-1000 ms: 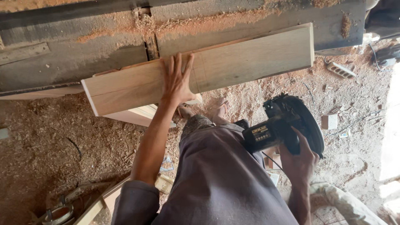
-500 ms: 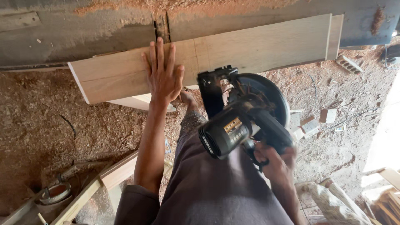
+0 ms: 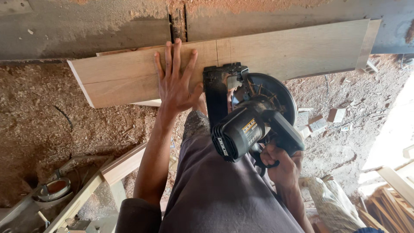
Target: The person picks up a wooden plank from a stack, places it on a work surface, and cuts it with a handheld circular saw, guiding the saw along a marked line while steadying the board with the other hand. They repeat the process on additional planks and move cut pieces aside.
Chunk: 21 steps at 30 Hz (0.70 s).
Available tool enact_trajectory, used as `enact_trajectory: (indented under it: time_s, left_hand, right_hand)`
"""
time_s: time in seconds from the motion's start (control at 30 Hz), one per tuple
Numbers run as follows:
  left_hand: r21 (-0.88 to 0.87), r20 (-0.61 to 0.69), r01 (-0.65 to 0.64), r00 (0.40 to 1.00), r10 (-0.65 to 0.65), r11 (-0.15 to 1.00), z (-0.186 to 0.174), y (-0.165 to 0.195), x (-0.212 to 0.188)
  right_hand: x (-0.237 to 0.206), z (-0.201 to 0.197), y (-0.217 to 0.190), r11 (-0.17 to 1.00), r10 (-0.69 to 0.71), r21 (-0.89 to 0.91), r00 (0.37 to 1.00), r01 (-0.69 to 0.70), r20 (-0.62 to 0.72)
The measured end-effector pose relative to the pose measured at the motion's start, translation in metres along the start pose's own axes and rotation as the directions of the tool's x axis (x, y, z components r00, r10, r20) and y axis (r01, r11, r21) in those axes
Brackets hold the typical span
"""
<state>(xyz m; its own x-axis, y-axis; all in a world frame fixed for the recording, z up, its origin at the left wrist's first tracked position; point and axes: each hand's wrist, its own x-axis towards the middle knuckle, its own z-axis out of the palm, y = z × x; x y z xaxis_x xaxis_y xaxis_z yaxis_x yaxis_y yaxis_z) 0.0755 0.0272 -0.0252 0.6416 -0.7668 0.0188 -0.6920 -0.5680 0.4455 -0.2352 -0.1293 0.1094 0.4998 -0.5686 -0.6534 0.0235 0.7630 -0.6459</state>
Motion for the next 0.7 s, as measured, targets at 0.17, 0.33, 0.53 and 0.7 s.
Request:
enact_trajectory:
  time_s: [0.17, 0.33, 0.53, 0.7]
  left_hand:
    - [-0.024, 0.029, -0.003, 1.000, 0.004, 1.000, -0.002, -0.006, 0.005]
    - [-0.030, 0.073, 0.012, 0.997, -0.010, 0.999, -0.005, -0.005, 0.010]
    - [-0.047, 0.099, 0.036, 0.995, -0.031, 0.998, -0.004, -0.004, 0.013]
    - [-0.025, 0.067, 0.028, 0.997, -0.026, 0.999, 0.003, -0.006, 0.012]
  right_hand:
    - [0.007, 0.021, 0.003, 1.000, -0.010, -0.015, 0.996, 0.009, -0.088]
    - [0.014, 0.031, -0.001, 0.999, 0.034, -0.019, 0.995, -0.036, -0.093]
    - [0.015, 0.030, -0.004, 0.997, 0.042, -0.062, 0.995, -0.047, -0.092]
    - [0.014, 0.032, -0.004, 0.995, 0.015, -0.099, 0.992, -0.027, -0.125]
